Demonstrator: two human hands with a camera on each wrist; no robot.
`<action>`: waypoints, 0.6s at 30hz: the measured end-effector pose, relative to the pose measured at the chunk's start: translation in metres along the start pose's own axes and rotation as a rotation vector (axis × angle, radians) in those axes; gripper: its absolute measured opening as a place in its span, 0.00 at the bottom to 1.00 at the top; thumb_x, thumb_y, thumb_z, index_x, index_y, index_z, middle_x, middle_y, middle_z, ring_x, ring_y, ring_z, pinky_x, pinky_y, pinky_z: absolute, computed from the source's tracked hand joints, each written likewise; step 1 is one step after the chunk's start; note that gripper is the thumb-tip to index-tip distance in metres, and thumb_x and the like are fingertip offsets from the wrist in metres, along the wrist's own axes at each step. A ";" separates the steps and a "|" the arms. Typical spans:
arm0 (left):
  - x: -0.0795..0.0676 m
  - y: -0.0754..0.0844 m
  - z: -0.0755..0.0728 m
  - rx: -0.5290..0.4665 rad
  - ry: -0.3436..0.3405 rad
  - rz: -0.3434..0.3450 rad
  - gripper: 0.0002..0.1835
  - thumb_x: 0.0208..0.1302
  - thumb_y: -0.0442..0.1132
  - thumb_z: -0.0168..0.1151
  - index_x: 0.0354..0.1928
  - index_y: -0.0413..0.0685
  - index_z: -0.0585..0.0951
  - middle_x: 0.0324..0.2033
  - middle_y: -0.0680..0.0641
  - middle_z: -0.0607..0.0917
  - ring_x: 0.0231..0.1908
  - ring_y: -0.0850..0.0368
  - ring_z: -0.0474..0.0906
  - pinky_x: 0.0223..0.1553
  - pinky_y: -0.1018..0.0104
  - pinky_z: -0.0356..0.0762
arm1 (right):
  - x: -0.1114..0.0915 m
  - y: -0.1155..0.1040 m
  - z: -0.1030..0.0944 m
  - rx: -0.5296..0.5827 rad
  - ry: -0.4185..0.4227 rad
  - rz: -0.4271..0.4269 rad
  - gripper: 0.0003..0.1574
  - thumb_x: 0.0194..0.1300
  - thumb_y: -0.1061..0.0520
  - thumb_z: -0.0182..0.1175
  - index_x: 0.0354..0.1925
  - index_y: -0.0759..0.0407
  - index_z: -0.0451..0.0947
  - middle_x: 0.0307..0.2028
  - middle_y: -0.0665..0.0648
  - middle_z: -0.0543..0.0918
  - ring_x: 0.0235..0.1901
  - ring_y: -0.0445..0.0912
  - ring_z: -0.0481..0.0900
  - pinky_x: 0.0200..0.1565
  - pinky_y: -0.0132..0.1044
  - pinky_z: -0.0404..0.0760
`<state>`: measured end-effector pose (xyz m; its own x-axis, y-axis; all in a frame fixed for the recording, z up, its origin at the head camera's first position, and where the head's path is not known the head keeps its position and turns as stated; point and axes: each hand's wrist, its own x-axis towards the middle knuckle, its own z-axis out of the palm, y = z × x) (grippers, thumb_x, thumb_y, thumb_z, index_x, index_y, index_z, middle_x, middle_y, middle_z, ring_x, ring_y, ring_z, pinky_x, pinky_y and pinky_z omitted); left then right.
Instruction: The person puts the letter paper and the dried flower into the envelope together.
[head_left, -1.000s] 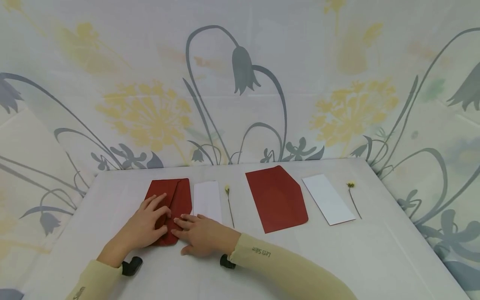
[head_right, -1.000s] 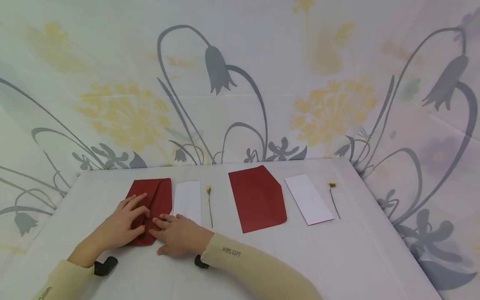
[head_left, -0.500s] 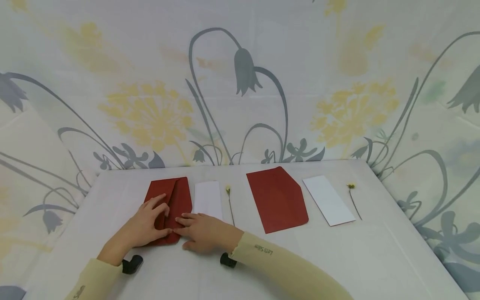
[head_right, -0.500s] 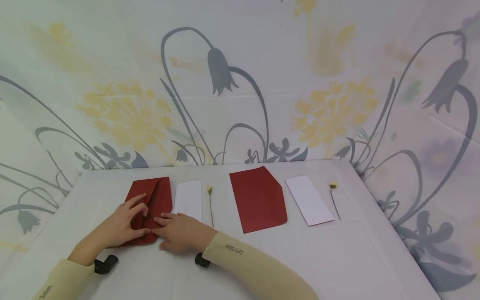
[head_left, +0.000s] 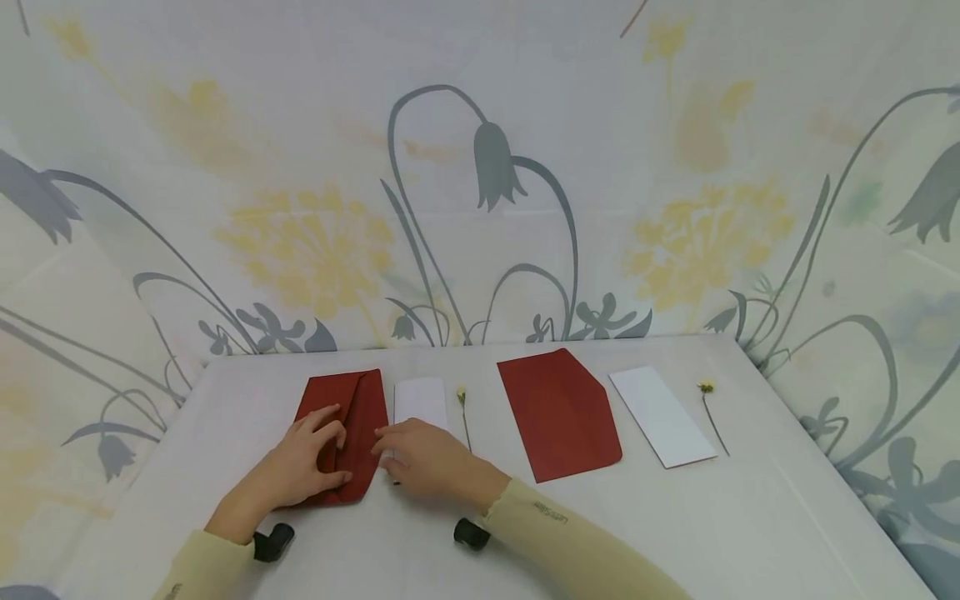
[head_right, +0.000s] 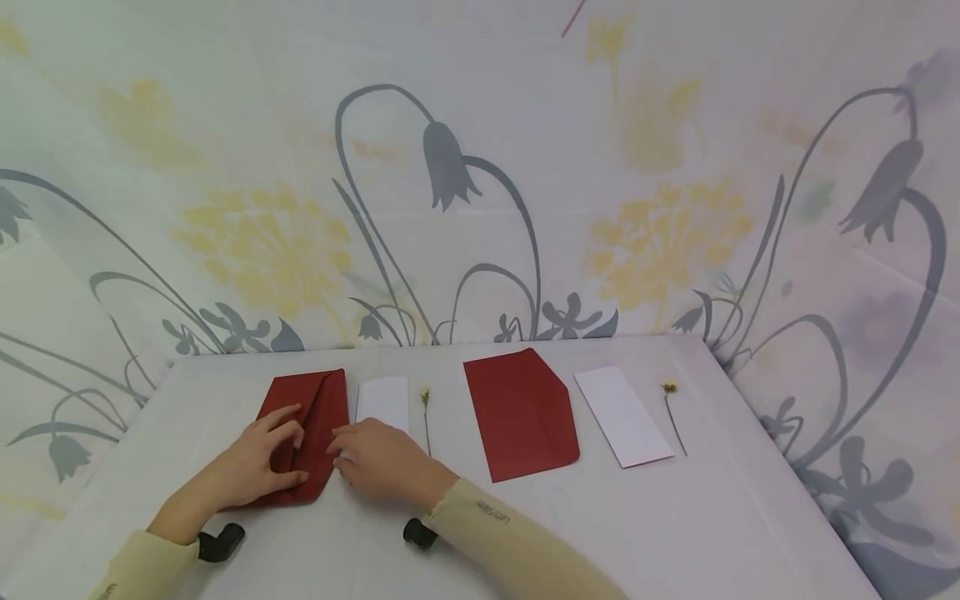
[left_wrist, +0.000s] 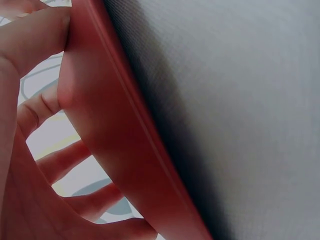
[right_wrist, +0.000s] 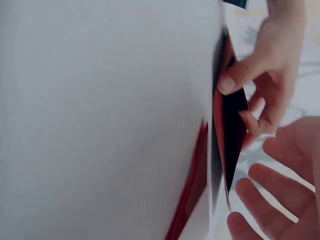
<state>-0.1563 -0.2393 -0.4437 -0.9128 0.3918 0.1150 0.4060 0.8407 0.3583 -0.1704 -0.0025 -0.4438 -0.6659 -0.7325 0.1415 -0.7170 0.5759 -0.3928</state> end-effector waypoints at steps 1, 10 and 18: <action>0.000 0.000 0.000 -0.002 0.000 0.000 0.21 0.45 0.46 0.74 0.32 0.59 0.68 0.62 0.35 0.65 0.58 0.27 0.60 0.47 0.34 0.69 | -0.001 0.003 -0.001 0.021 0.029 0.016 0.15 0.69 0.50 0.51 0.51 0.46 0.78 0.58 0.43 0.73 0.59 0.38 0.68 0.58 0.33 0.69; -0.001 -0.002 0.002 -0.013 0.004 -0.001 0.21 0.45 0.46 0.74 0.31 0.60 0.68 0.63 0.35 0.64 0.59 0.27 0.59 0.47 0.36 0.70 | -0.012 0.025 -0.008 0.155 0.247 0.229 0.13 0.63 0.56 0.57 0.47 0.51 0.79 0.44 0.46 0.81 0.41 0.37 0.78 0.43 0.31 0.76; 0.001 -0.005 0.003 -0.021 -0.001 0.003 0.21 0.45 0.46 0.74 0.31 0.60 0.68 0.62 0.36 0.65 0.59 0.28 0.59 0.47 0.37 0.70 | -0.017 0.032 -0.010 0.214 0.352 0.342 0.12 0.57 0.60 0.59 0.42 0.56 0.79 0.40 0.51 0.82 0.38 0.42 0.78 0.40 0.35 0.77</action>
<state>-0.1591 -0.2422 -0.4488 -0.9115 0.3949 0.1152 0.4079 0.8314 0.3773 -0.1845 0.0322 -0.4496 -0.9093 -0.3287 0.2553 -0.4137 0.6465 -0.6410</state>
